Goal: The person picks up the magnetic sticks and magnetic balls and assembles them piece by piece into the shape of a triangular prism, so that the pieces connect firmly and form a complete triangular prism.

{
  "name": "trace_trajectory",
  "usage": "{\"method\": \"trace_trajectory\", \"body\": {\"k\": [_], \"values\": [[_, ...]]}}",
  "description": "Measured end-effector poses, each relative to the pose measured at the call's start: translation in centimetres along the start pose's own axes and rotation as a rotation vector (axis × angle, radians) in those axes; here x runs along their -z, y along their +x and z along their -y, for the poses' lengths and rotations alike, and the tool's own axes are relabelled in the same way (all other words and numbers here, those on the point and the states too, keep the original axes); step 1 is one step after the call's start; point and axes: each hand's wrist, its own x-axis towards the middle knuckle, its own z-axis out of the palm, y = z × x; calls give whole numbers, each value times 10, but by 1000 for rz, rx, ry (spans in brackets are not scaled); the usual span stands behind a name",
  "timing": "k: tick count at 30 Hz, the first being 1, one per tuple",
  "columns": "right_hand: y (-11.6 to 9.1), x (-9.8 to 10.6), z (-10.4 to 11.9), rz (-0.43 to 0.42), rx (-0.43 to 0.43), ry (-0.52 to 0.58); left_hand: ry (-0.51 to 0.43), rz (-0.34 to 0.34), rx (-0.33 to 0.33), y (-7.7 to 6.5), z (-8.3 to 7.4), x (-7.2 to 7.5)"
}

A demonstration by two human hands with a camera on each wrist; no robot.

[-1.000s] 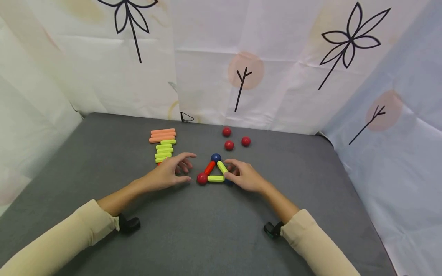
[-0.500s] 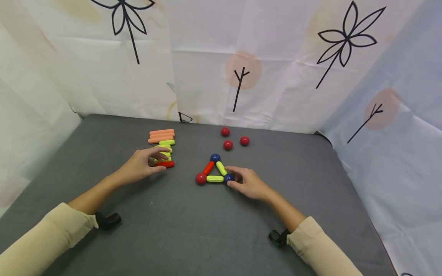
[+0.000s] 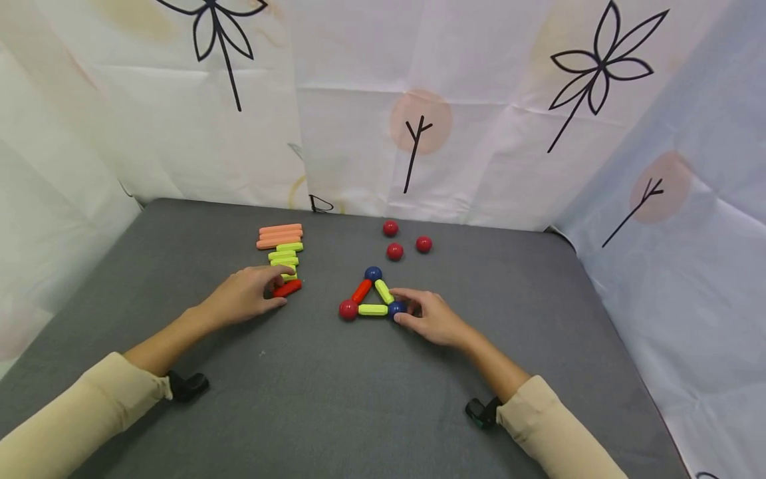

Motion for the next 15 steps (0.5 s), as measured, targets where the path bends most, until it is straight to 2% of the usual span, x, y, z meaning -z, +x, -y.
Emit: {"method": "trace_trajectory", "body": {"k": [2,5,7,12,15], "values": [[0,0,0,-1,-1,-1,59,11,-17,3,-5,-3],[0,0,0,-2,-1,-3,42,20,-19,10,-11,-7],[0,0,0,0,-1,-3,-46,20,-2,16,-15,-10],[0,0,0,0,6,-3,-345,-16,33,36,-30,-15],[0,0,0,-2,10,-7,-457,-41,32,52,-39,-19]]}}
